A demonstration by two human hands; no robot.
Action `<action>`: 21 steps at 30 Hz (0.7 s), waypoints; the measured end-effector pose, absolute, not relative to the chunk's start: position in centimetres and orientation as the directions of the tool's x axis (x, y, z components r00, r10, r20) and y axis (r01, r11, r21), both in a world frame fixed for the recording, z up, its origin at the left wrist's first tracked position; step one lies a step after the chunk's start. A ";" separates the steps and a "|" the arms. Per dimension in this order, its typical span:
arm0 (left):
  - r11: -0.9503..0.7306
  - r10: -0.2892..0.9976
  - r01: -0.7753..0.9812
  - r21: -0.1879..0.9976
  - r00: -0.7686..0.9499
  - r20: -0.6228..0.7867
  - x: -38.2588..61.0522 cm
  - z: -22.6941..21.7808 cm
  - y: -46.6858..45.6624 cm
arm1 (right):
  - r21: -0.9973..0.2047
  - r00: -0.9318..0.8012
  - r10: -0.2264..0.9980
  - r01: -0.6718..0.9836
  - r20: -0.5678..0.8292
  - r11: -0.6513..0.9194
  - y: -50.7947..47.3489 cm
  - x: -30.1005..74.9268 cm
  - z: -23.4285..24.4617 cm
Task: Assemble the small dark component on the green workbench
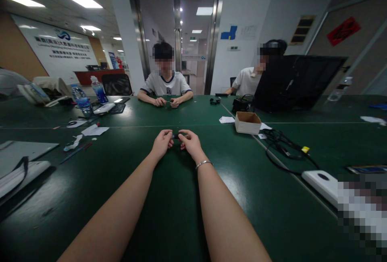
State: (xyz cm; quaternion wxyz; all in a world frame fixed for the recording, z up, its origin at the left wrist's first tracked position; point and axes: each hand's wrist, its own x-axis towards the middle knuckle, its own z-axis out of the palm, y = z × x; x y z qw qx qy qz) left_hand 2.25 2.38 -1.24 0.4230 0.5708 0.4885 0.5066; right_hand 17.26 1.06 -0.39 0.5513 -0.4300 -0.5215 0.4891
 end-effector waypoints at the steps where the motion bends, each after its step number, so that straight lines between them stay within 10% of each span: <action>1: -0.180 0.984 0.146 0.973 0.016 0.180 2.3 -1.2 2.4 | -0.984 -0.022 0.988 -0.090 0.153 0.151 1.1 17.2 -0.4; 21: -0.188 0.982 0.223 0.956 0.026 0.187 2.0 -1.3 2.2 | -0.985 -0.039 0.987 -0.081 0.153 0.149 1.0 17.2 -0.3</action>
